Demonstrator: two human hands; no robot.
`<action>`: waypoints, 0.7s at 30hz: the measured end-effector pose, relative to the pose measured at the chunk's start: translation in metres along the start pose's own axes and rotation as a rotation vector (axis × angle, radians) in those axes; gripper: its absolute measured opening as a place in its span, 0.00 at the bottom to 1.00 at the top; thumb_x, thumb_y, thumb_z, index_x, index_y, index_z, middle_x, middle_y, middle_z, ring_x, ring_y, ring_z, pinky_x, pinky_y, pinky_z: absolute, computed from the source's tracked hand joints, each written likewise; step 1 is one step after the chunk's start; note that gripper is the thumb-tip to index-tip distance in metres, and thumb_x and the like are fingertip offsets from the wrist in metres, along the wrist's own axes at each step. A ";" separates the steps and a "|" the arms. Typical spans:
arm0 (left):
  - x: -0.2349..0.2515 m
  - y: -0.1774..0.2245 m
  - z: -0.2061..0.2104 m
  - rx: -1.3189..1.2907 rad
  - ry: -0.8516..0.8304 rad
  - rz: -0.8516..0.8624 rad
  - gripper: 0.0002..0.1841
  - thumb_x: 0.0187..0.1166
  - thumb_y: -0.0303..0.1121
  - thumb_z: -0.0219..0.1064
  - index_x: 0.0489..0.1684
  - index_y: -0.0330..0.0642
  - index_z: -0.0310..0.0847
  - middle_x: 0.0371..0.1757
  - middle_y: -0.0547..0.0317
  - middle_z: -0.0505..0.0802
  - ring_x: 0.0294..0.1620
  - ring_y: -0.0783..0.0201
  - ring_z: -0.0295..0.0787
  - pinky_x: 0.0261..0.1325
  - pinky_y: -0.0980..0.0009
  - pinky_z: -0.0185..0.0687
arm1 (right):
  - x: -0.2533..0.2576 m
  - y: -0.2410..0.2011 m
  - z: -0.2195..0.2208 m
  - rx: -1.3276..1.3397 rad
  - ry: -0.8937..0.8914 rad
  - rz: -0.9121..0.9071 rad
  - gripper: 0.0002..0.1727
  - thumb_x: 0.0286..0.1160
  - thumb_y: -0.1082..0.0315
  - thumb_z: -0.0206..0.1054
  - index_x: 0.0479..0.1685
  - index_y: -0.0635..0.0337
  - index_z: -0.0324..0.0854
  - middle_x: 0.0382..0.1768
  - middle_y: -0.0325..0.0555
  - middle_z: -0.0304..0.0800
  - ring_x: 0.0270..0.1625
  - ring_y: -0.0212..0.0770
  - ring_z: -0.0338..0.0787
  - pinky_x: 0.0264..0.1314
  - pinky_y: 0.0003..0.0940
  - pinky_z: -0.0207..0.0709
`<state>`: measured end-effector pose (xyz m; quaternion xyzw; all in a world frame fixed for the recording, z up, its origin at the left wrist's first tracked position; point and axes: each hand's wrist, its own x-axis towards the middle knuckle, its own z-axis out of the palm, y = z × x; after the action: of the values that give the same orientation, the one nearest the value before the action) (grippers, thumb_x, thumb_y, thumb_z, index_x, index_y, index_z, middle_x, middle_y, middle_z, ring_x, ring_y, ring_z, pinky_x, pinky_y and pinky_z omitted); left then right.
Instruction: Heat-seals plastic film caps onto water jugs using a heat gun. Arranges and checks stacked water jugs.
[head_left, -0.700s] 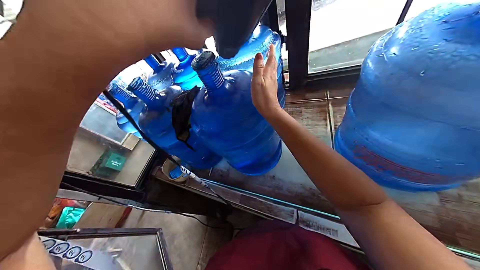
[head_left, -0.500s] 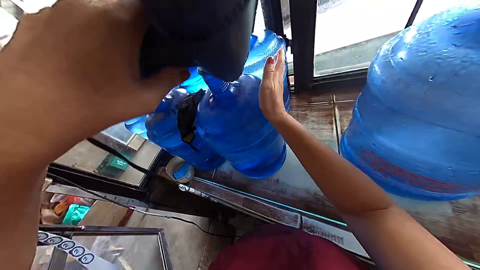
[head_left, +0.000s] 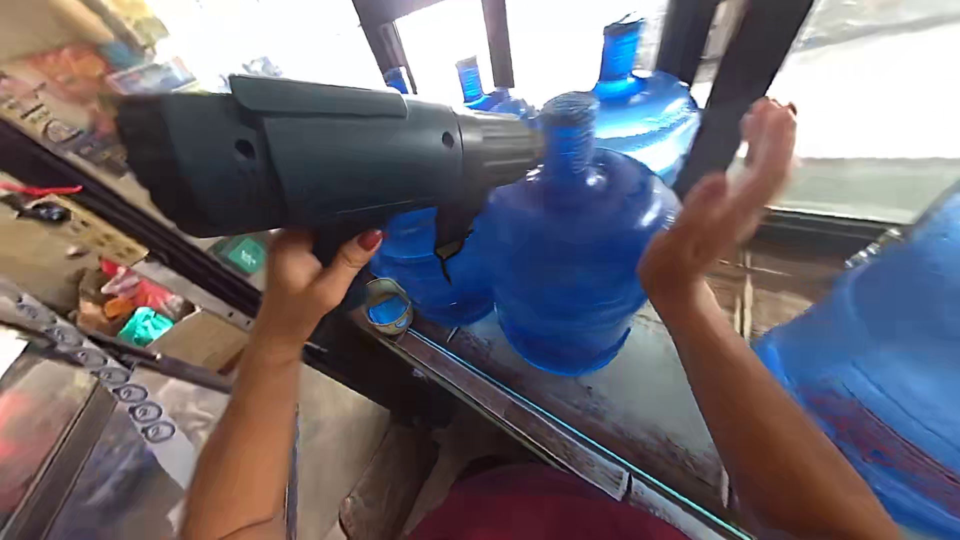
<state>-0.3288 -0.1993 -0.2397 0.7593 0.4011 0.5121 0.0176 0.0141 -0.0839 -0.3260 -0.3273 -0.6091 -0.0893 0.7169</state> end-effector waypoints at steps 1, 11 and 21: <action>-0.009 -0.008 0.003 -0.160 0.046 -0.093 0.12 0.84 0.39 0.68 0.61 0.53 0.80 0.54 0.79 0.93 0.55 0.80 0.91 0.62 0.75 0.89 | -0.011 -0.016 0.004 0.022 -0.038 -0.121 0.36 0.94 0.48 0.38 0.85 0.73 0.56 0.85 0.67 0.62 0.90 0.54 0.60 0.93 0.52 0.50; -0.063 -0.065 0.025 -1.003 0.217 -0.480 0.28 0.74 0.64 0.69 0.64 0.58 0.82 0.49 0.69 0.94 0.45 0.73 0.92 0.48 0.71 0.92 | -0.079 -0.157 0.149 0.851 -0.952 0.526 0.42 0.92 0.43 0.32 0.94 0.66 0.38 0.89 0.57 0.59 0.85 0.36 0.69 0.83 0.36 0.68; -0.096 -0.097 0.019 -1.106 0.240 -0.548 0.21 0.69 0.61 0.74 0.52 0.61 0.88 0.46 0.72 0.96 0.48 0.77 0.93 0.53 0.73 0.91 | -0.127 -0.172 0.186 0.930 -0.935 0.669 0.39 0.93 0.42 0.32 0.91 0.63 0.51 0.78 0.44 0.73 0.76 0.25 0.75 0.79 0.29 0.72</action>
<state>-0.3858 -0.1870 -0.3642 0.4446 0.2561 0.7025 0.4932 -0.2588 -0.1438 -0.3743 -0.1616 -0.6936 0.5500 0.4362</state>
